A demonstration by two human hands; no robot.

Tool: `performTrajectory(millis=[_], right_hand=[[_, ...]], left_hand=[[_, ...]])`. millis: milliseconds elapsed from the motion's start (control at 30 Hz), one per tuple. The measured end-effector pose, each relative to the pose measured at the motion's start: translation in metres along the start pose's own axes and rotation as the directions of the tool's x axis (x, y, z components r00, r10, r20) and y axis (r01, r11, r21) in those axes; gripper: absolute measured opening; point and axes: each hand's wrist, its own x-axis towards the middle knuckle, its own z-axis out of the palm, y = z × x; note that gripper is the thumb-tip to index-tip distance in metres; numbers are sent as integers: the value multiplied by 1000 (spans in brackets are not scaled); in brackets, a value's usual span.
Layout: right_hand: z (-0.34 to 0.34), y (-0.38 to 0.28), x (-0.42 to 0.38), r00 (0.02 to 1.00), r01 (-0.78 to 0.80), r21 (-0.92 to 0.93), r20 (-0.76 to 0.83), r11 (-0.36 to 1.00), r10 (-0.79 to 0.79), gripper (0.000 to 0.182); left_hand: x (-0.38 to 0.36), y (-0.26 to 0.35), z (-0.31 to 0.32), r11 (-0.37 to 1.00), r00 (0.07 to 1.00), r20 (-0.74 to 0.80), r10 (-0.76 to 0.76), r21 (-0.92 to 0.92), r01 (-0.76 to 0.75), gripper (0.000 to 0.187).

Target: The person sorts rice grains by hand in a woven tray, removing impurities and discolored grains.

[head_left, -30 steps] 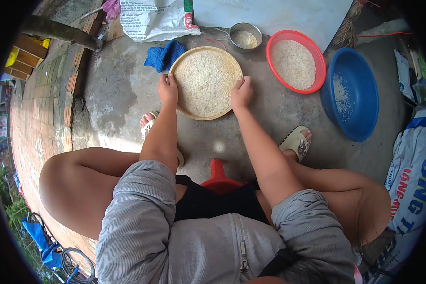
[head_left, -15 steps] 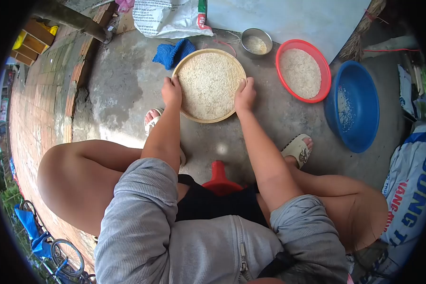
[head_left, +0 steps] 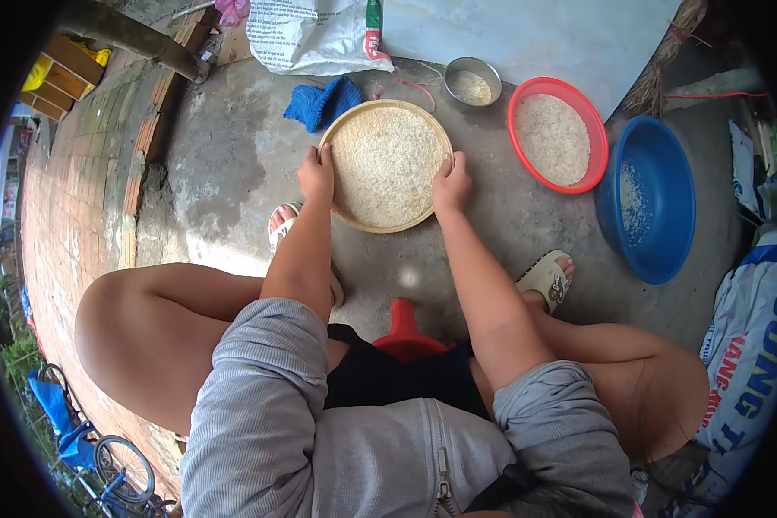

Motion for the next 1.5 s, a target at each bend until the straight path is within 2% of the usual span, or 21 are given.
performTrajectory(millis=[67, 133, 200, 333, 400, 467, 533, 600, 633, 667, 800, 867, 933, 1000, 1133, 1167, 1200, 1267, 1333, 1400, 1500], right_hand=[[-9, -3, 8, 1000, 11, -61, -5, 998, -12, 18], [-24, 31, 25, 994, 57, -51, -87, 997, -61, 18], [-40, 81, 39, 987, 36, -66, -153, 997, -45, 19], [-59, 73, 28, 969, -63, -99, -246, 993, 37, 21], [-36, 56, 20, 982, -50, -114, -184, 992, 28, 19], [-17, 29, 7, 994, -34, -34, -105, 999, 31, 19], [-10, 20, 4, 999, 6, -60, -47, 998, -9, 18], [-24, 29, 12, 998, -1, -114, -57, 993, -6, 19], [-31, 49, 21, 989, 40, -97, -136, 995, -53, 20], [-48, 64, 27, 994, -28, -131, -110, 991, 14, 21], [-84, 99, 41, 978, -49, -199, -210, 979, 6, 20], [-68, 72, 27, 969, -110, -154, -237, 982, 72, 21], [-40, 45, 12, 978, -66, -84, -205, 994, 47, 24], [-12, 26, 5, 977, 72, 33, -202, 997, -64, 26], [-32, 19, 22, 995, 12, -43, -98, 999, -16, 28], [-38, 39, 31, 988, 49, -30, -142, 998, -53, 29], [-44, 65, 41, 978, 87, -24, -186, 996, -90, 29], [-64, 97, 47, 977, 18, -40, -212, 999, -26, 30], [-71, 86, 37, 968, -12, -114, -251, 993, -17, 31], [-55, 58, 21, 966, -98, -56, -244, 994, 81, 32], [-18, 28, 8, 988, 6, -31, -155, 999, -10, 34]], left_hand=[[-5, -3, 4, 999, 999, -33, -30, -46, 29, 37], [-28, 30, 20, 994, 995, 11, -96, -49, 96, 37], [-52, 60, 42, 993, 995, 81, -61, -98, 69, 34], [-50, 72, 54, 998, 994, 104, 41, -42, -37, 34], [-24, 48, 39, 997, 991, 116, 74, -11, -73, 36], [-5, 15, 26, 999, 996, 77, 38, 34, -40, 39], [-12, 9, 22, 999, 998, 60, 16, 38, -18, 39], [-25, 17, 22, 997, 994, 80, -80, 29, 78, 40], [-38, 27, 38, 1000, 1000, 12, -23, 1, 23, 40], [-49, 46, 47, 998, 992, 104, -70, 6, 70, 40], [-73, 90, 69, 999, 993, 118, 11, 35, -15, 39], [-53, 78, 57, 994, 994, 98, 44, 99, -53, 40], [-26, 52, 34, 977, 994, 106, 30, 209, -52, 41], [-9, 23, 13, 978, 997, 63, 36, 202, -48, 42], [-22, 34, 19, 989, 995, 53, -82, 129, 75, 42], [-32, 42, 31, 997, 999, 36, -16, 78, 13, 40], [-42, 55, 42, 995, 994, 96, -54, 92, 45, 39], [-61, 79, 58, 995, 993, 116, -27, 98, 15, 39], [-60, 90, 55, 992, 988, 152, -11, 127, -9, 39], [-36, 65, 48, 989, 994, 77, 83, 113, -91, 39], [-10, 29, 13, 986, 995, 103, -13, 166, -4, 41]])
